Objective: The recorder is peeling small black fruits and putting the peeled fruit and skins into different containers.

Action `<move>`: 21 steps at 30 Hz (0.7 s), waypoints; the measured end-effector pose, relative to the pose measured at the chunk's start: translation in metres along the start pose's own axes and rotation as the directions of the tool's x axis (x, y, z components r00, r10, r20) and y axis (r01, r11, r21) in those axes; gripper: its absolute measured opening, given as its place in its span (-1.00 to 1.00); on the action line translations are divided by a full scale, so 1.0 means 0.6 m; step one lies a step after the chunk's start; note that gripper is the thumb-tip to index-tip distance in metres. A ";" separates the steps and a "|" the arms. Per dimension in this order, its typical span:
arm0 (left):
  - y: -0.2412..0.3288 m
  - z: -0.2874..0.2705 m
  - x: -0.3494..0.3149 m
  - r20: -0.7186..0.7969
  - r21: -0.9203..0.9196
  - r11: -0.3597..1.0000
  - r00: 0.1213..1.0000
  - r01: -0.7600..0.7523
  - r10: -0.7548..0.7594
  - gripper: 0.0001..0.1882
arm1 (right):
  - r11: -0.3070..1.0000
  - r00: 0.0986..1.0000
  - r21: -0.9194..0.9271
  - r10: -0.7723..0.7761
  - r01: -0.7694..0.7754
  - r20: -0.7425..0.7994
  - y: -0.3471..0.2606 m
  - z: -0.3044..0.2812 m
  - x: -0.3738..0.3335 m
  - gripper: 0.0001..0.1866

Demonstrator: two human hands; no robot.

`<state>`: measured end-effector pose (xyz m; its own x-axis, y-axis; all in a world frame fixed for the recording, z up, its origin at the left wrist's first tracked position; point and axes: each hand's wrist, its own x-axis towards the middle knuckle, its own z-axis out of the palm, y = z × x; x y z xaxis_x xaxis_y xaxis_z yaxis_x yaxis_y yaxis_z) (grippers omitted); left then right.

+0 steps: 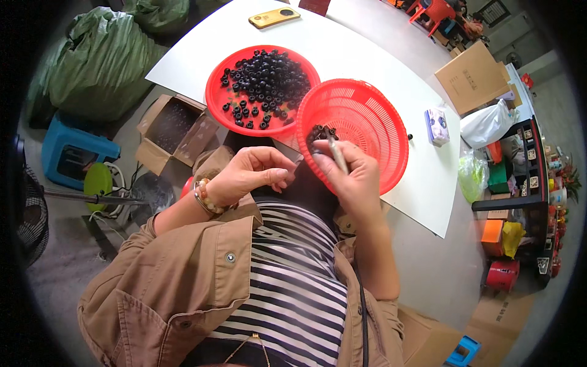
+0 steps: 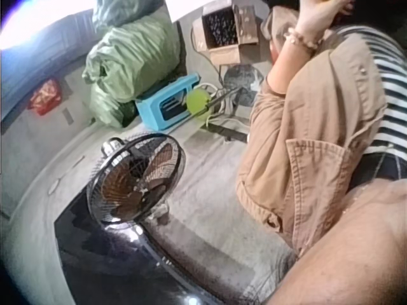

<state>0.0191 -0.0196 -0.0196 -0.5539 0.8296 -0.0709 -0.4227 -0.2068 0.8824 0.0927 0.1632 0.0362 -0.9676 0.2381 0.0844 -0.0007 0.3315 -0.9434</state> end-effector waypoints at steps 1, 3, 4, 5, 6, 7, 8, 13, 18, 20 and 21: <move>0.003 0.005 -0.002 -0.022 -0.020 1.000 1.000 -0.014 0.014 -0.78 | 0.998 0.999 0.061 -0.020 0.018 0.030 -0.005 0.008 -0.008 -0.81; 0.008 0.014 -0.005 -0.062 -0.058 0.997 0.997 -0.044 0.040 -0.79 | 0.995 0.996 0.095 -0.041 0.033 0.083 -0.005 0.023 -0.018 -0.81; 0.008 0.015 -0.005 -0.058 -0.048 0.998 0.997 -0.051 0.048 -0.79 | 0.989 0.993 0.147 -0.005 -0.012 0.116 -0.010 0.030 -0.023 -0.81; 0.008 0.013 -0.005 -0.055 -0.040 0.998 0.997 -0.058 0.055 -0.79 | 0.979 0.988 0.197 0.028 -0.057 0.150 -0.017 0.038 -0.028 -0.81; 0.006 0.011 -0.006 -0.054 -0.033 0.997 0.997 -0.065 0.063 -0.79 | 0.957 0.989 0.284 0.015 -0.057 0.146 -0.023 0.045 -0.033 -0.84; 0.003 0.008 -0.005 -0.050 -0.036 0.997 0.996 -0.070 0.069 -0.81 | 0.969 0.991 0.244 0.015 -0.048 0.135 -0.021 0.045 -0.033 -0.84; 0.000 0.004 -0.004 -0.046 -0.040 0.996 0.996 -0.076 0.074 -0.82 | 0.978 0.992 0.204 0.016 -0.041 0.124 -0.017 0.045 -0.031 -0.85; -0.010 -0.002 -0.003 -0.043 -0.119 0.989 0.996 -0.084 0.079 -0.86 | 0.967 0.994 0.246 0.038 -0.062 0.102 0.005 0.052 -0.034 -0.88; -0.013 -0.003 -0.004 0.001 -0.272 0.961 0.998 -0.056 0.058 -0.87 | 0.936 0.994 0.345 0.031 -0.067 0.108 0.005 0.064 -0.034 -0.86; -0.010 -0.003 -0.006 0.031 -0.271 0.962 0.999 -0.029 0.038 -0.85 | 0.917 0.990 0.388 0.049 -0.097 0.131 0.003 0.065 -0.036 -0.86; -0.008 -0.004 -0.006 0.045 -0.271 0.962 0.999 -0.018 0.031 -0.84 | 0.907 0.988 0.407 0.056 -0.111 0.144 0.000 0.065 -0.035 -0.86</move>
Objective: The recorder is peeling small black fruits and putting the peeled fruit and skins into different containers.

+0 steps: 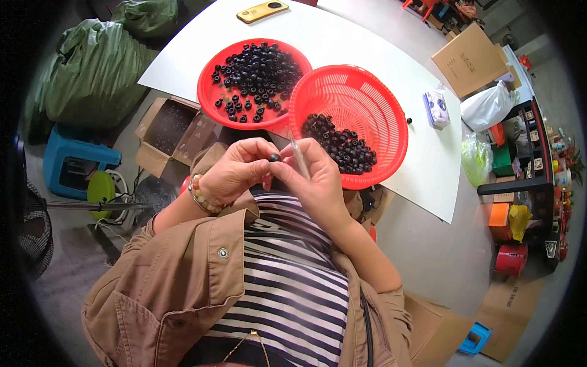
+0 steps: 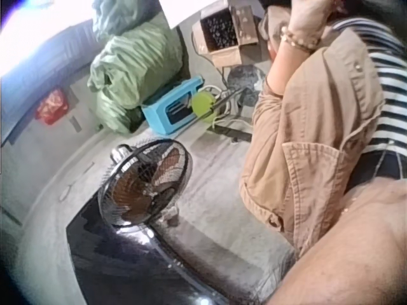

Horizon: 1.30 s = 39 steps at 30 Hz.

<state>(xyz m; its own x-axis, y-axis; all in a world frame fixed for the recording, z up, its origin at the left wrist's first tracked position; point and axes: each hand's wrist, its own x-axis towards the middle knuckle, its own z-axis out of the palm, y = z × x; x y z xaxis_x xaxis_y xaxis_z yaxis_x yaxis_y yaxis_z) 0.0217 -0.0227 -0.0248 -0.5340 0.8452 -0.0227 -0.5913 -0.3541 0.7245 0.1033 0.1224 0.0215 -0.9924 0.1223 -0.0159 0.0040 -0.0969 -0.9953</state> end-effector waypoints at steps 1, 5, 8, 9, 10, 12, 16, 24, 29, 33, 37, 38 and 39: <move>-0.002 -0.002 0.000 0.011 -0.013 1.000 1.000 -0.006 0.006 -0.82 | 0.995 1.000 0.097 -0.008 0.006 0.020 0.000 0.004 0.001 -0.85; 0.009 0.010 -0.002 -0.058 0.005 0.998 0.996 -0.063 0.063 -0.83 | 1.000 1.000 0.016 0.025 -0.024 -0.011 -0.005 -0.003 -0.004 -0.75; 0.014 0.015 -0.005 -0.086 0.115 0.987 0.988 -0.115 0.125 -0.82 | 0.997 0.999 0.066 0.029 -0.030 0.026 -0.007 -0.016 -0.007 -0.74; 0.014 0.016 -0.005 -0.090 0.141 0.980 0.984 -0.138 0.152 -0.82 | 0.998 0.999 0.055 0.033 -0.035 0.036 -0.011 -0.017 -0.008 -0.74; 0.014 0.018 -0.006 -0.095 0.166 0.973 0.979 -0.162 0.179 -0.82 | 0.998 0.998 0.044 0.038 -0.040 0.047 -0.017 -0.017 -0.010 -0.73; 0.013 0.018 -0.006 -0.100 0.211 0.959 0.971 -0.191 0.215 -0.81 | 1.000 0.998 -0.013 0.004 -0.003 0.067 -0.015 -0.018 -0.012 -0.73; 0.011 0.014 -0.005 -0.099 0.263 0.943 0.966 -0.205 0.238 -0.80 | 0.985 0.994 -0.150 -0.078 0.089 0.083 0.002 -0.020 -0.015 -0.74; 0.011 0.018 -0.007 -0.098 0.367 0.903 0.956 -0.223 0.276 -0.80 | 0.970 0.995 -0.226 -0.076 0.088 0.059 -0.010 -0.012 -0.018 -0.74; 0.012 0.023 -0.006 -0.126 0.373 0.895 0.942 -0.245 0.310 -0.84 | 0.967 0.992 -0.231 -0.095 0.112 0.080 -0.008 -0.015 -0.018 -0.73; 0.013 0.021 -0.006 -0.102 0.424 0.868 0.939 -0.258 0.328 -0.83 | 0.970 0.990 -0.213 -0.094 0.116 0.108 -0.007 -0.017 -0.018 -0.72; 0.013 0.019 -0.007 -0.057 0.485 0.820 0.924 -0.304 0.377 -0.81 | 0.988 0.993 -0.142 -0.045 0.061 0.112 -0.011 -0.014 -0.018 -0.73; 0.012 0.020 -0.007 -0.052 0.496 0.808 0.918 -0.319 0.394 -0.81 | 0.992 0.994 -0.111 -0.043 0.054 0.105 -0.010 -0.011 -0.018 -0.73; 0.011 0.021 -0.007 -0.058 0.499 0.805 0.915 -0.321 0.400 -0.81 | 0.996 0.995 -0.081 -0.041 0.048 0.096 -0.009 -0.008 -0.017 -0.73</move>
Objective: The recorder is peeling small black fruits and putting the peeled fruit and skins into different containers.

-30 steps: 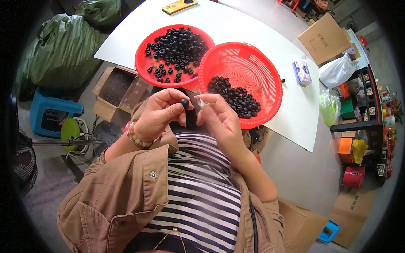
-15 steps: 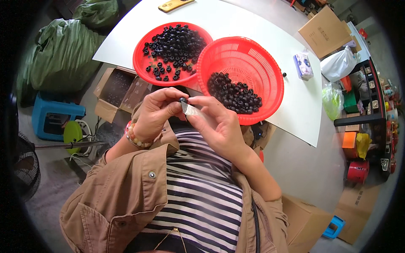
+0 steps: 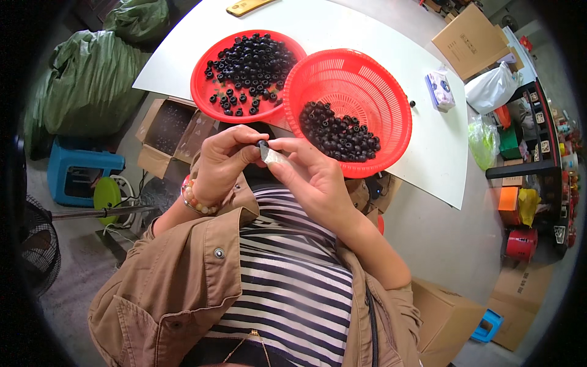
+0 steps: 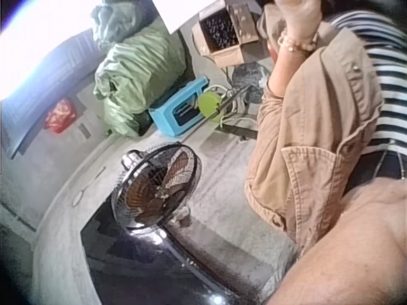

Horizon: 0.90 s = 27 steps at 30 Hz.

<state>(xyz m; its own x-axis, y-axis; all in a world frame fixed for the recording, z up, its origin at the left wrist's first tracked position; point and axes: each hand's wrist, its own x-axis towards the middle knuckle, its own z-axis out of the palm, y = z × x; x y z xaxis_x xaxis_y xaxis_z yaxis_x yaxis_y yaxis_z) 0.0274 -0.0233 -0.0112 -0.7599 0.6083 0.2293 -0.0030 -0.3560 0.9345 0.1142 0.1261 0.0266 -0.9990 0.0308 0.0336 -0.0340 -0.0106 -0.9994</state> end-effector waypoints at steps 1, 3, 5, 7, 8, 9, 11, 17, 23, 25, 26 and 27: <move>-0.001 0.001 0.000 -0.008 0.004 1.000 1.000 -0.003 0.003 -0.81 | 1.000 1.000 -0.006 0.002 -0.002 -0.006 0.001 0.001 0.000 -0.74; -0.004 0.001 -0.001 -0.020 0.010 1.000 1.000 -0.010 0.011 -0.81 | 1.000 1.000 -0.017 0.004 -0.005 -0.020 0.002 0.004 0.001 -0.76; -0.007 0.000 -0.001 -0.027 0.012 1.000 0.999 -0.020 0.020 -0.81 | 0.999 0.999 -0.031 -0.011 0.010 -0.043 0.002 0.009 0.003 -0.77; -0.008 -0.002 -0.001 -0.030 0.025 0.999 0.999 -0.033 0.034 -0.81 | 0.999 0.998 -0.041 -0.009 0.007 -0.054 0.003 0.010 0.004 -0.78; -0.008 -0.002 -0.001 -0.031 0.030 0.999 0.999 -0.039 0.040 -0.81 | 0.999 0.998 -0.046 0.002 -0.005 -0.057 0.004 0.010 0.004 -0.78; -0.008 -0.001 -0.001 -0.040 0.031 0.998 0.998 -0.048 0.050 -0.82 | 0.999 0.998 -0.051 0.013 -0.016 -0.059 0.004 0.010 0.004 -0.79; -0.009 0.001 -0.002 -0.056 0.031 0.997 0.996 -0.067 0.068 -0.83 | 0.999 0.997 -0.037 0.009 -0.011 -0.077 0.006 0.011 0.005 -0.79; -0.016 0.009 -0.002 -0.094 0.040 0.989 0.985 -0.140 0.143 -0.85 | 0.999 0.997 0.049 0.017 -0.014 -0.071 0.003 0.011 0.013 -0.80; -0.004 0.008 -0.001 -0.077 -0.096 0.992 0.993 0.079 -0.086 -0.84 | 0.939 0.979 0.298 0.198 -0.174 -0.050 -0.005 -0.003 0.018 -0.78; -0.007 0.007 -0.001 -0.071 -0.094 0.993 0.995 0.070 -0.077 -0.84 | 0.904 0.959 0.353 0.278 -0.242 -0.056 -0.007 -0.009 0.019 -0.78; -0.009 0.007 -0.001 -0.068 -0.092 0.994 0.995 0.066 -0.072 -0.83 | 0.900 0.957 0.360 0.284 -0.245 -0.059 -0.009 -0.009 0.020 -0.78; -0.009 0.007 -0.001 -0.061 -0.090 0.994 0.996 0.061 -0.066 -0.84 | 0.908 0.960 0.344 0.274 -0.238 -0.060 -0.008 -0.009 0.021 -0.78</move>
<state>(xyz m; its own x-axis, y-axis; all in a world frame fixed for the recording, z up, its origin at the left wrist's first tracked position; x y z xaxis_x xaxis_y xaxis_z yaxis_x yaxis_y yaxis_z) 0.0304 -0.0189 -0.0154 -0.7960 0.5865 0.1498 -0.1074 -0.3804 0.9186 0.1018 0.1317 0.0318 -0.9663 0.0863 -0.2426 0.1966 -0.3608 -0.9117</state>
